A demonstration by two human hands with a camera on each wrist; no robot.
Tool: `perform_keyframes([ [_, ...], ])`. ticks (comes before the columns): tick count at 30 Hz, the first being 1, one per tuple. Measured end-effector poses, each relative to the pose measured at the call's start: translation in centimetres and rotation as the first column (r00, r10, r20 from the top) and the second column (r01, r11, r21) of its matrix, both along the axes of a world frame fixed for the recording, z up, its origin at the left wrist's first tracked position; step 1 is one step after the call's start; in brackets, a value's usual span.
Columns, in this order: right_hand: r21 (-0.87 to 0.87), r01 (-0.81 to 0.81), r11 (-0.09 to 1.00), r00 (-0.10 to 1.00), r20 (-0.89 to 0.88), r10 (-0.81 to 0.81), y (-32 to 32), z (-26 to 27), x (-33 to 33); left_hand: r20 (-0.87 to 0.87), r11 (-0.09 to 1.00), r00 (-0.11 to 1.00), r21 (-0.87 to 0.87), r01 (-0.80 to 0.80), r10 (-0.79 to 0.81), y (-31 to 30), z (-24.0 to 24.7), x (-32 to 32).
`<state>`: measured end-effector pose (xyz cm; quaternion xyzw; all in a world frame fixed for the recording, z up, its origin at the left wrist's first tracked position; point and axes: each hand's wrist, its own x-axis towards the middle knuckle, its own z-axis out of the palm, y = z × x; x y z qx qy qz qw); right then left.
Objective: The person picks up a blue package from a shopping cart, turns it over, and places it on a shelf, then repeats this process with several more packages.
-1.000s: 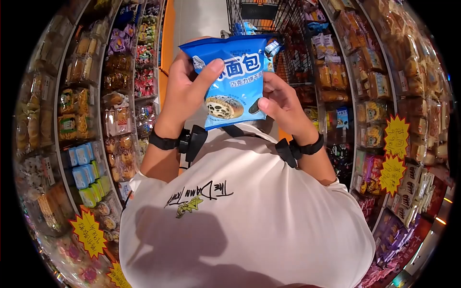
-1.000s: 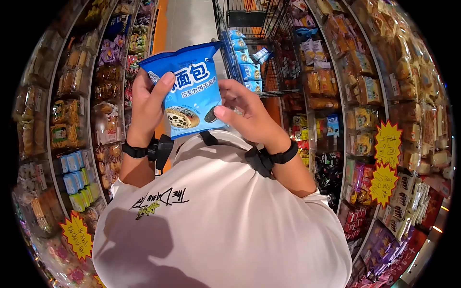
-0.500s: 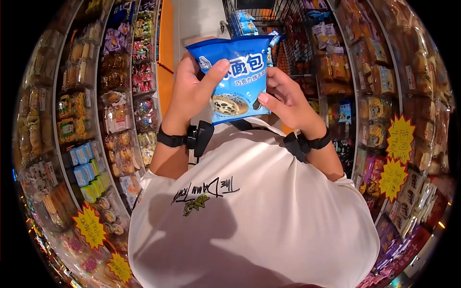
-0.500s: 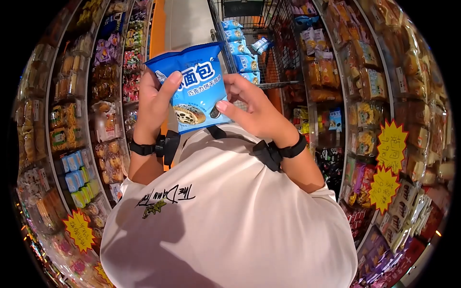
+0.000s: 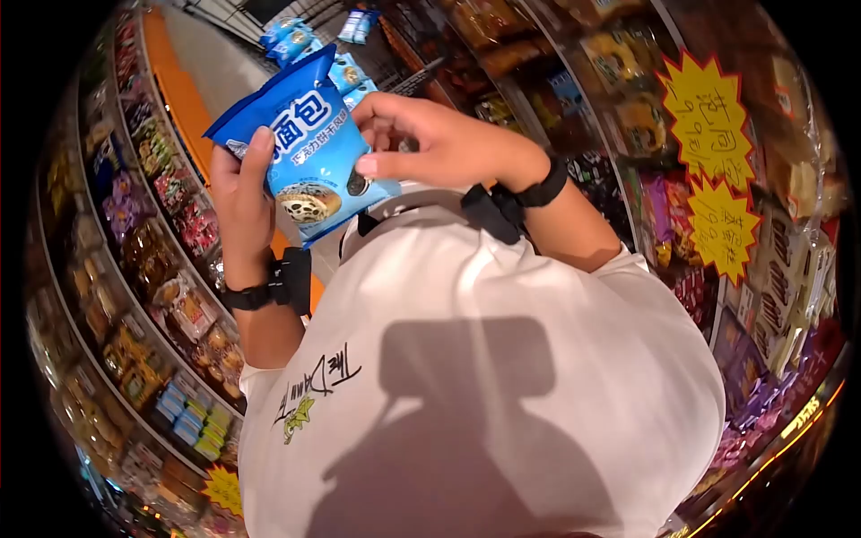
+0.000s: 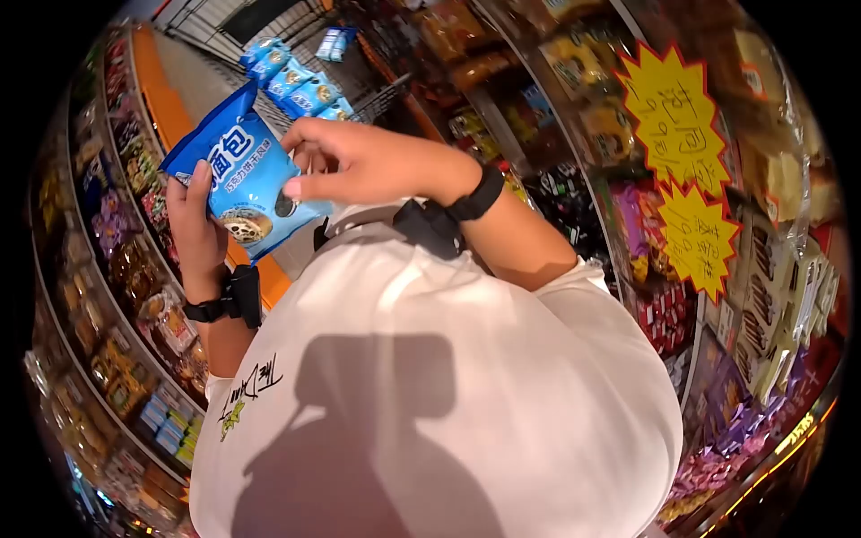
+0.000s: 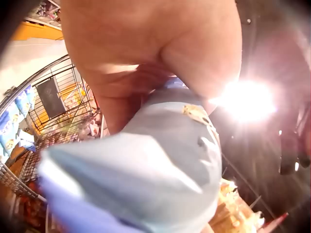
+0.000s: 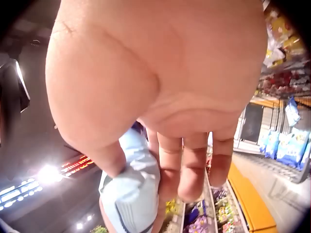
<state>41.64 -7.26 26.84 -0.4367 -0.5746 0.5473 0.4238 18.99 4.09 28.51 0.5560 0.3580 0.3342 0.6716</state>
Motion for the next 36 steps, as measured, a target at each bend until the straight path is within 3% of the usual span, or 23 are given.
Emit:
perform_keyframes([
  [1,0.044,0.016,0.999,0.999,0.043,-0.018,-0.2,-1.1,1.9,-0.013,1.0,1.0,0.013,0.017,-0.016,-0.1,-0.9,0.8],
  [2,-0.046,0.082,0.996,0.996,-0.027,-0.083,-0.7,-3.6,3.7,-0.022,0.999,0.999,0.032,0.03,-0.029,0.0,-1.5,1.6],
  [5,-0.256,0.426,0.868,0.901,0.034,-0.432,-2.8,-13.0,10.4,-0.126,0.965,0.972,-0.152,-0.216,0.198,-1.7,0.2,6.3],
  [6,-0.301,0.627,0.719,0.778,0.186,-0.6,-4.0,-16.1,12.3,-0.067,0.968,0.979,-0.155,-0.198,0.19,-1.8,-0.4,6.6],
  [7,-0.281,0.709,0.647,0.699,0.159,-0.698,-5.0,-22.9,15.4,-0.008,0.97,0.982,-0.154,-0.189,0.19,-1.8,-1.3,6.5],
  [8,-0.418,0.789,0.451,0.483,-0.032,-0.875,-7.0,-32.5,19.2,-0.12,0.986,0.98,0.072,-0.153,0.161,-1.2,-3.2,5.7],
  [10,-0.203,0.945,0.256,0.323,0.461,-0.826,-8.9,-34.2,22.2,-0.114,0.954,0.974,-0.208,-0.216,0.195,-0.9,-2.3,6.6],
  [11,-0.166,0.963,0.213,0.27,0.582,-0.767,-9.9,-35.3,23.6,-0.11,0.906,0.969,-0.345,-0.247,0.222,-0.9,-1.4,7.0],
  [13,-0.147,0.978,0.15,0.209,0.723,-0.658,-11.5,-37.0,26.0,-0.203,0.877,0.925,-0.304,-0.371,0.321,-2.2,-0.1,8.0],
  [15,-0.202,0.973,0.111,0.227,0.765,-0.602,-12.3,-39.0,28.4,-0.225,0.842,0.893,-0.307,-0.444,0.389,-2.4,-0.2,7.8],
  [16,-0.233,0.968,0.099,0.245,0.769,-0.59,-12.5,-39.8,29.2,-0.254,0.868,0.891,-0.24,-0.434,0.375,-2.6,-0.3,7.2],
  [19,-0.352,0.934,0.063,0.317,0.734,-0.601,-12.7,-41.3,30.9,-0.117,0.715,0.799,-0.386,-0.583,0.589,-3.2,-0.3,6.6],
  [21,-0.442,0.895,0.054,0.379,0.693,-0.613,-13.0,-42.6,32.6,-0.075,0.858,0.864,-0.106,-0.503,0.497,-4.2,-2.3,3.1],
  [23,-0.477,0.876,0.062,0.416,0.688,-0.595,-12.8,-43.5,34.0,-0.097,0.836,0.843,-0.108,-0.537,0.529,-4.5,-1.9,3.3],
  [26,-0.3,0.946,0.126,0.324,0.847,-0.42,-11.7,-39.8,31.4,-0.095,0.791,0.807,-0.158,-0.59,0.583,-4.8,-1.5,4.2],
  [28,-0.21,0.956,0.207,0.272,0.9,-0.34,-10.6,-34.7,27.8,-0.051,0.697,0.756,-0.35,-0.626,0.653,-3.7,-1.9,4.2],
  [29,-0.204,0.945,0.255,0.285,0.896,-0.34,-10.2,-32.7,26.3,-0.112,0.729,0.791,-0.327,-0.601,0.602,-3.8,-1.8,4.5],
  [32,-0.06,0.946,0.319,0.231,0.815,-0.532,-10.7,-31.2,23.4,0.056,0.788,0.862,-0.44,-0.432,0.504,-2.5,-4.2,2.8],
  [33,0.01,0.948,0.318,0.198,0.763,-0.615,-11.2,-30.8,22.5,0.097,0.84,0.888,-0.382,-0.384,0.45,-2.4,-4.4,2.9],
  [34,-0.146,0.945,0.293,0.281,0.82,-0.499,-11.0,-28.2,21.6,0.108,0.851,0.901,-0.392,-0.349,0.42,-2.2,-4.7,2.8],
  [36,-0.02,0.918,0.396,0.253,0.798,-0.547,-11.9,-26.1,19.2,0.141,0.87,0.925,-0.413,-0.27,0.354,-1.7,-5.2,2.3],
])
